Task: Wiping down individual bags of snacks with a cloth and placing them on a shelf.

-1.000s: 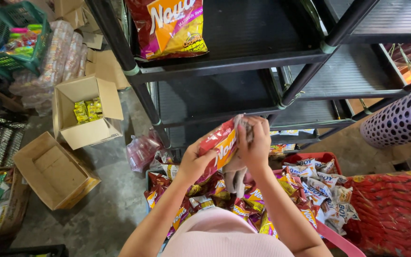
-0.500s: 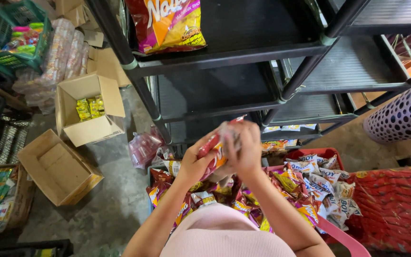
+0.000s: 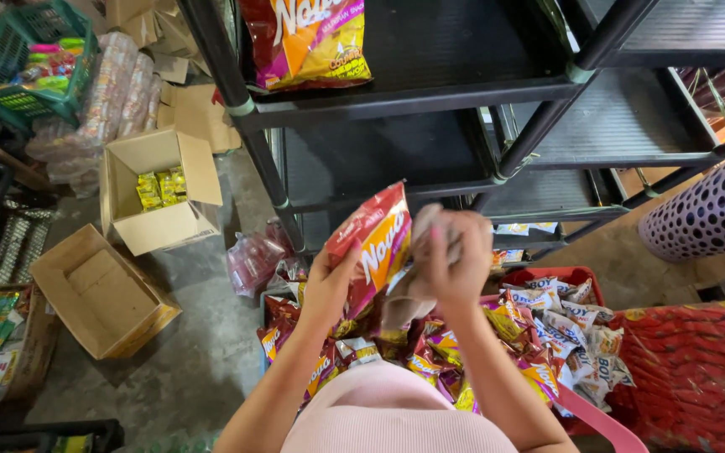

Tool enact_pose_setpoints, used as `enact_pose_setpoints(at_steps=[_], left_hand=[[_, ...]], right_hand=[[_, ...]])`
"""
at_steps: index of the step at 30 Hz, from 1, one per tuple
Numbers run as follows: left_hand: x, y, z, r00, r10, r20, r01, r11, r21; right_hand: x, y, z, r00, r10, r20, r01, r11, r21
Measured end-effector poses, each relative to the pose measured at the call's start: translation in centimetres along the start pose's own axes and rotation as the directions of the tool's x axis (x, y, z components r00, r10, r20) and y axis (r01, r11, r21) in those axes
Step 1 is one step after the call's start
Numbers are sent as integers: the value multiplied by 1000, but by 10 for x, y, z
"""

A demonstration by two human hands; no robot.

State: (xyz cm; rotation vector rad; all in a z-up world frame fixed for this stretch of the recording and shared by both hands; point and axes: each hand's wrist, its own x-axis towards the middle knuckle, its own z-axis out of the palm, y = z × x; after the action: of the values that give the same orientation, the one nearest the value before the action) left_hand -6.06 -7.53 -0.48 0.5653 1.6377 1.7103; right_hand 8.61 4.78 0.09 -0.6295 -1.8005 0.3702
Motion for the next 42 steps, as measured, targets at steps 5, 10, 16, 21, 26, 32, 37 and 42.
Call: enact_pose_setpoints(at_steps=[5,10,16,21,26,32,37,42], left_hand=[[-7,-4,4,998,-27,-58,27,1000,-5],[-15,-11,-2,999,46,3,-46,998,-38],[-35,43,3,994,20,-107,-32,993,-116],[-25,42,4,988,89,-129,-118,964,-238],[-20,28,6,984,76,-159,-124,939,-320],[-24,40,2,957,-153,-246,24,888,-458],[-11,26,-9,965,-124,-230,4,887,-462],[20,-41,1,981,40,-189,-112,916,-386]], right_hand=[[-17,-64,16,984,-126,126,120,991,52],[-17,-21,25,997,-55,47,51,994,98],[-7,-3,19,999,-43,-33,47,993,110],[-13,-79,7,976,-173,129,157,980,126],[-34,-44,32,983,-148,105,125,973,196],[-6,1,37,995,-94,10,91,981,170],[-2,-47,25,982,-182,41,171,967,187],[-11,-36,46,963,-260,63,235,933,272]])
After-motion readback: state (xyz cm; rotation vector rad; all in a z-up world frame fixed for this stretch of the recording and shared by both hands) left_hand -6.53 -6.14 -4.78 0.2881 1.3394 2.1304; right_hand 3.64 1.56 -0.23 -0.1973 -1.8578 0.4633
